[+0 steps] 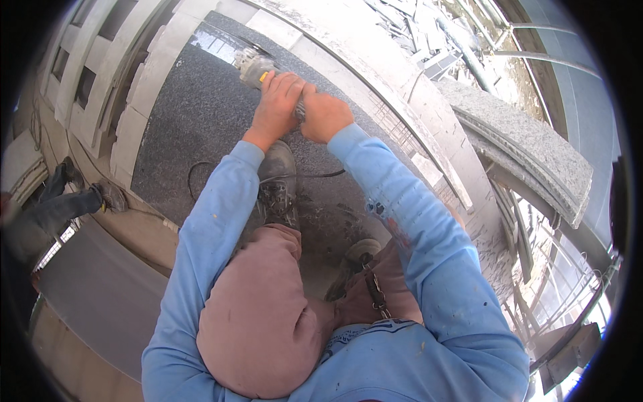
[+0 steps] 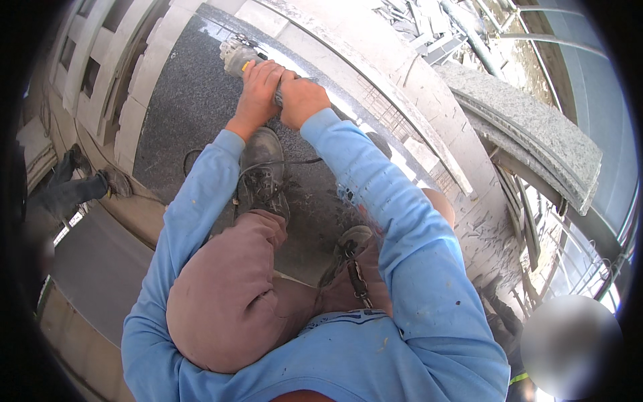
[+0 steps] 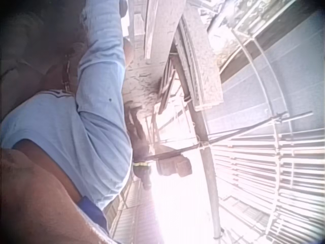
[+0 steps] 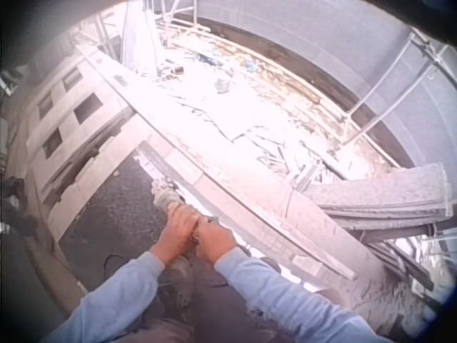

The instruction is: The person uses an angle grinder to grind a dark stone slab on the floor. They hold the tool with both hands and move it along the surface, then briefly pause to adjust the camera before resuming grinding.

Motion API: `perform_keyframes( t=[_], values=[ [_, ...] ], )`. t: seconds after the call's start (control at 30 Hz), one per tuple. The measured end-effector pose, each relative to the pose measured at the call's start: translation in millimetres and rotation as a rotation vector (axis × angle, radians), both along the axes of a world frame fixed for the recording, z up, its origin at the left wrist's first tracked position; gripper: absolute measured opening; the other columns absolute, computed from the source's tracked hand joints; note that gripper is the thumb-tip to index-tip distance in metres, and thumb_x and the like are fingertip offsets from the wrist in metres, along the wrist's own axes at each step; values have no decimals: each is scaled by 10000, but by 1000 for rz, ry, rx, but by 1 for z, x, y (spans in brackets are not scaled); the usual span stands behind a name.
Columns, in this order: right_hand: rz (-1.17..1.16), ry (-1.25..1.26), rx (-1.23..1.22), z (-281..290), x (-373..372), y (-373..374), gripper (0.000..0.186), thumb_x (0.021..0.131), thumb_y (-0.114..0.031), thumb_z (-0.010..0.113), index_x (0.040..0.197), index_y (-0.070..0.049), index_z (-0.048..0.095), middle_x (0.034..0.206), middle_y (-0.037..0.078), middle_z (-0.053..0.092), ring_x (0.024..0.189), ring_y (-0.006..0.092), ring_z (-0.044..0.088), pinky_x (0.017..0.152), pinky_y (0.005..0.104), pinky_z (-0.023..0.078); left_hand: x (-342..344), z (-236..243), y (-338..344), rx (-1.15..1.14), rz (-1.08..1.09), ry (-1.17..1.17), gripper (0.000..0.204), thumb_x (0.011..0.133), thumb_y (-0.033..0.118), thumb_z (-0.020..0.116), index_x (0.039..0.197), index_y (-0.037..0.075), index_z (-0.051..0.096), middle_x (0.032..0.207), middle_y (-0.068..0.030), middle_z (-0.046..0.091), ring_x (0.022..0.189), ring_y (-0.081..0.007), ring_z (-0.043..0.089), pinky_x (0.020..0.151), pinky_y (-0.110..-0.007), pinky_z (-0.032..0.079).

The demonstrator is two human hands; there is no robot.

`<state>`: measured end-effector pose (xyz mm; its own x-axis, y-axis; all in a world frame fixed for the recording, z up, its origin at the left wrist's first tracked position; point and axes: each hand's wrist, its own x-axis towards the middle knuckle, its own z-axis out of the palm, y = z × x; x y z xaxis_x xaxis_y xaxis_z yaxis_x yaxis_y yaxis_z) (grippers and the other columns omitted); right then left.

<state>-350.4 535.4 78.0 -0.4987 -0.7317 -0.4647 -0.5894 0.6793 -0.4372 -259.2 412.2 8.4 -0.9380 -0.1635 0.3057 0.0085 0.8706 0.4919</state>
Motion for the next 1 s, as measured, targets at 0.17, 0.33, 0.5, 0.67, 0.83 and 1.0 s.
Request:
perform_keyframes(
  t=[0.17, 0.33, 0.5, 0.67, 0.83, 1.0],
  values=[
    [12, 8, -19, -5, 0, -5, 428, 798, -91, 701, 1154, 8, 483, 980, 246, 724, 948, 422, 720, 825, 501, 585, -1, -5, -7, -33, 1, 1, 552, 709, 24, 755, 1226, 82, 573, 1258, -103, 604, 1309, -314, 528, 1173, -565, 279],
    [-3, 11, -17, -6, -1, -11, 429, 796, -92, 699, 1155, 5, 485, 979, 245, 724, 943, 426, 719, 827, 504, 584, -2, -6, -13, -27, -6, -4, 537, 725, 51, 765, 1226, 72, 575, 1267, -117, 607, 1302, -327, 534, 1167, -576, 280],
    [5, 15, -20, -9, -2, -19, 426, 798, -93, 703, 1158, 12, 501, 1008, 237, 725, 965, 406, 723, 842, 486, 587, -3, -5, -19, -24, 8, 24, 569, 679, -5, 758, 1208, 92, 572, 1233, -87, 595, 1298, -307, 522, 1171, -551, 292],
    [8, 1, 45, -8, -4, -28, 437, 791, -88, 726, 1165, 27, 531, 1057, 215, 732, 1006, 359, 735, 862, 451, 600, -4, -6, -26, -34, 0, 12, 568, 679, -1, 762, 1207, 92, 573, 1236, -89, 597, 1293, -307, 524, 1165, -550, 298],
    [16, -2, 15, -8, -5, -34, 449, 786, -87, 733, 1171, 31, 535, 1055, 214, 733, 1014, 361, 733, 875, 453, 596, -4, -9, -35, -55, -1, 4, 562, 688, 8, 764, 1209, 94, 573, 1238, -89, 599, 1293, -309, 526, 1161, -547, 306],
    [11, -19, -3, -12, -6, -40, 435, 801, -91, 699, 1175, 21, 507, 1040, 229, 728, 1007, 386, 721, 869, 473, 584, -5, -9, -41, -58, -8, -6, 538, 710, 37, 768, 1208, 96, 573, 1235, -88, 601, 1287, -309, 528, 1165, -544, 308]
  ],
)
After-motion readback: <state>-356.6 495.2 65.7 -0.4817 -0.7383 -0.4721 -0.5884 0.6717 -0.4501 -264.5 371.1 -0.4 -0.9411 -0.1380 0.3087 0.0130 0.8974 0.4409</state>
